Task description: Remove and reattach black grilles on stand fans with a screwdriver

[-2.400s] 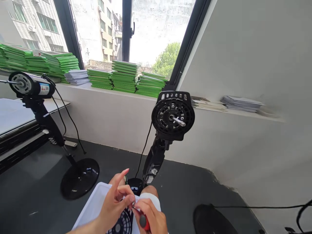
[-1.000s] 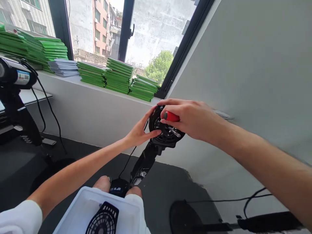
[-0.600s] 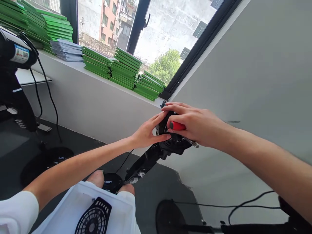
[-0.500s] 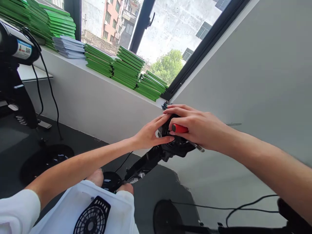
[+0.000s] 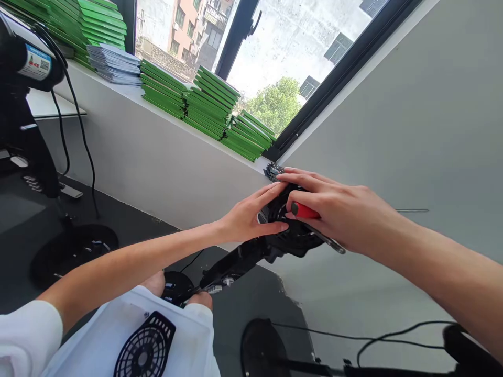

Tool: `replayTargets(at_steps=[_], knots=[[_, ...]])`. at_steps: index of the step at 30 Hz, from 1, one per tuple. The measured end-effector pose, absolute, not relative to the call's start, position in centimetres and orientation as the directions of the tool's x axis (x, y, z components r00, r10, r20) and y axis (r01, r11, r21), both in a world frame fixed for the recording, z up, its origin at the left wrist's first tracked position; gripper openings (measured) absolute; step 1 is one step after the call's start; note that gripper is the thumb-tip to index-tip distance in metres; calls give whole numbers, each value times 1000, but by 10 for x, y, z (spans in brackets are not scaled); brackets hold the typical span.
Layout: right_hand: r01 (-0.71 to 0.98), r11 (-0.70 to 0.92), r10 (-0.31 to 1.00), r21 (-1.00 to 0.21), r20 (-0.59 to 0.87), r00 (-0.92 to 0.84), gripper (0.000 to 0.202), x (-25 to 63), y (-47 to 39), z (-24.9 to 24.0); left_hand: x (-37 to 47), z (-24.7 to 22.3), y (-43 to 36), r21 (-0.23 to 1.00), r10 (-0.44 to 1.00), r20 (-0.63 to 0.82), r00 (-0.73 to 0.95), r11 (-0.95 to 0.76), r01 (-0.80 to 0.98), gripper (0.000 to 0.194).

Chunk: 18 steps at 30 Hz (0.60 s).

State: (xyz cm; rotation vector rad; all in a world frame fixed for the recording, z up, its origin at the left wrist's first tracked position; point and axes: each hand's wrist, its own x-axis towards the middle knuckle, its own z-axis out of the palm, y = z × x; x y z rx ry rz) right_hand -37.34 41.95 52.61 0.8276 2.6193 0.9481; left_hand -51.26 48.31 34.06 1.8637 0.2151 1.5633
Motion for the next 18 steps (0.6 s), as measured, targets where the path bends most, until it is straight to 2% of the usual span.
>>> replayTargets(at_steps=[3, 5, 7, 12, 15, 18], knots=[[368, 573, 543, 732, -4, -840, 30, -376, 419, 523, -512, 341, 483, 571, 525, 821, 224, -760, -311, 78], [381, 520, 569, 765, 24, -822, 28, -377, 418, 522, -512, 341, 482, 560, 518, 829, 212, -769, -309, 76], [436, 466, 601, 770, 86, -795, 37, -377, 416, 522, -512, 342, 481, 560, 520, 828, 209, -773, -299, 75], [618, 378, 775, 690, 129, -618, 69, -376, 419, 523, -515, 346, 474, 530, 502, 848, 170, -789, -312, 71], [731, 317, 862, 604, 138, -487, 90, -375, 426, 524, -513, 346, 470, 527, 513, 849, 130, -795, -302, 64], [806, 284, 910, 520, 119, -398, 99, -371, 434, 524, -510, 345, 467, 483, 476, 874, 95, -838, -252, 48]])
